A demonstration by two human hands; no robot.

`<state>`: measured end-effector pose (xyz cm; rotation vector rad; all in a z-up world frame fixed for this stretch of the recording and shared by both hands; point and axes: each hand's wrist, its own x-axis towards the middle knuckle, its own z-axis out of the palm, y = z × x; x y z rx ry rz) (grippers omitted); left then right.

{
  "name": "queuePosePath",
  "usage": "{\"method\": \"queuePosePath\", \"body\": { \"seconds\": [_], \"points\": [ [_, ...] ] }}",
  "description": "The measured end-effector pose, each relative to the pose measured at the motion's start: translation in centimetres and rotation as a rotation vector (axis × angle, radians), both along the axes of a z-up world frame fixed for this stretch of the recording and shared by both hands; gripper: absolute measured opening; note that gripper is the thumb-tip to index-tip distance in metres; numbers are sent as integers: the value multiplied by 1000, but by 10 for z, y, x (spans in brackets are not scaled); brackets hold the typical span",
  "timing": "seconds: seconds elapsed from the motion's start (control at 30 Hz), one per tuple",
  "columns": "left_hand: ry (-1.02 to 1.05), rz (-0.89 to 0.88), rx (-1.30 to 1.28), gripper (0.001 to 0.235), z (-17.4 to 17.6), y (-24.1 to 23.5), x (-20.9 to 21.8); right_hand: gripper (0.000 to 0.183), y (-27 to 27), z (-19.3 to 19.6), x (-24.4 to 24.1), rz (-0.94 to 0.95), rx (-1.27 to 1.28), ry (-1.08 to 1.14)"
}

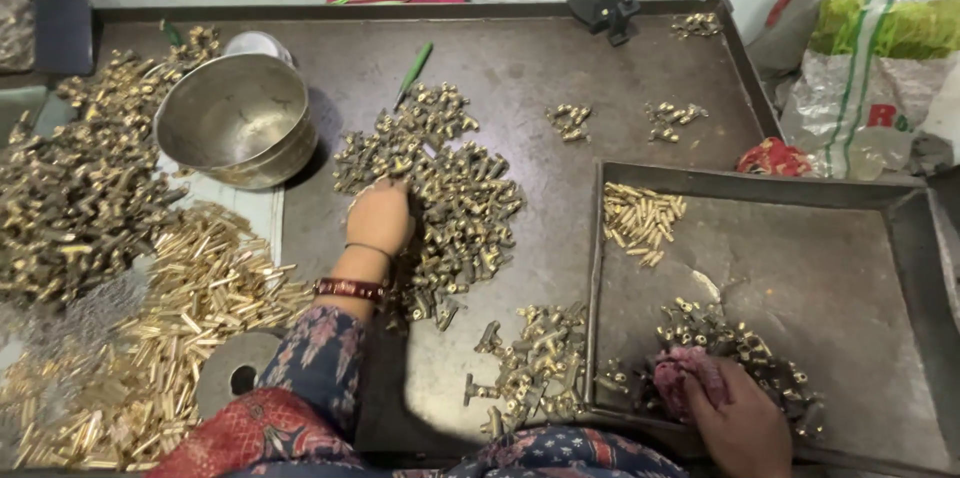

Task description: Sorting and inspecting small brass metal fittings on a workshop table.

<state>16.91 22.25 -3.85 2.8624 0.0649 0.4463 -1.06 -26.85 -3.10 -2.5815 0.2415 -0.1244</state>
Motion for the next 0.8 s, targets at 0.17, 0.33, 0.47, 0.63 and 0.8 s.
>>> {"method": "queuePosePath", "body": {
  "seconds": [0.17, 0.33, 0.47, 0.63, 0.8],
  "points": [
    [-31, -172, 22, 14, 52, -87, 1, 38, -1, -11, -3, -58, -40, 14],
    [-88, -712, -85, 18, 53, -225, 6, 36, 4, -7, -3, -28, -36, -101],
    [-46, -867, -5, 16, -36, -315, 36, 30, 6, -8, -3, 20, -2, -203],
    [124, -825, 151, 20, -68, -342, 49, 31, 10, 1, -4, 29, 28, -290],
    [101, -878, 204, 21, -57, -335, 37, 30, 13, 5, -4, 30, -16, -303]
  ]
}}
